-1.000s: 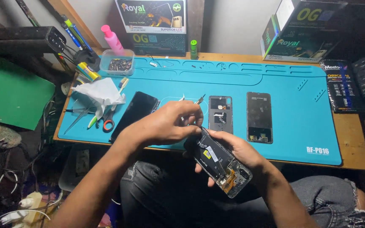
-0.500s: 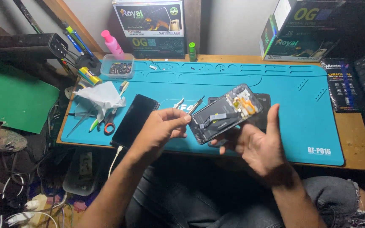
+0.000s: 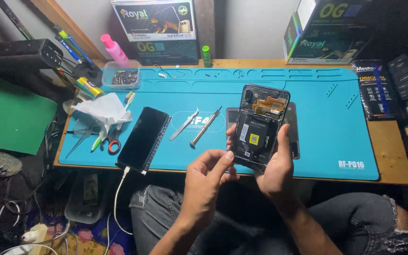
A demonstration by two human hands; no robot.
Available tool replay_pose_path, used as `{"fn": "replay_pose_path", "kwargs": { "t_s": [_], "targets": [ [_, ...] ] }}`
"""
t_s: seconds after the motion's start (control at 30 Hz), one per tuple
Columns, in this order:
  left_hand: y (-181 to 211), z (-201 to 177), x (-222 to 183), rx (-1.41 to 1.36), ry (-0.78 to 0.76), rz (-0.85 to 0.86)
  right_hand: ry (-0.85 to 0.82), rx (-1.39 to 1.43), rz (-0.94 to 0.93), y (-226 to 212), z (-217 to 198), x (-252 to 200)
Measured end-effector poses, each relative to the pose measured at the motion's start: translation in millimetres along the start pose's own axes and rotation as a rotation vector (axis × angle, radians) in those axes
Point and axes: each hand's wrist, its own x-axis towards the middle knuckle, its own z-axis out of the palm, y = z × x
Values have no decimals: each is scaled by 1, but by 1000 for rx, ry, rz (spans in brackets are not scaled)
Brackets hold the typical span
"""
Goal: The person is using a thin metal tool to clean adhesive and debris from the edges of a mobile phone chassis during a repair process.
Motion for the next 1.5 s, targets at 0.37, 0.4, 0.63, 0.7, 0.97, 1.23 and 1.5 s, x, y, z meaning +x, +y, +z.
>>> {"fn": "replay_pose_path", "kwargs": {
  "t_s": [0.37,0.4,0.63,0.7,0.97,1.23,1.5],
  "targets": [
    [-7,7,20,152,54,134,-27,-25,-36,6,-7,12],
    [-6,9,18,198,33,198,22,-3,13,3,-6,14],
    [1,15,18,688,-93,795,155,259,338,-32,-31,37],
    [3,14,23,715,-222,908,178,204,425,-41,-34,37],
    [8,35,27,718,-338,929,117,239,444,-44,-62,38],
    [3,62,16,710,-350,853,63,308,432,-50,-85,30],
    [-10,71,12,964,-344,1089,160,316,493,-65,-89,21]
  ]
}}
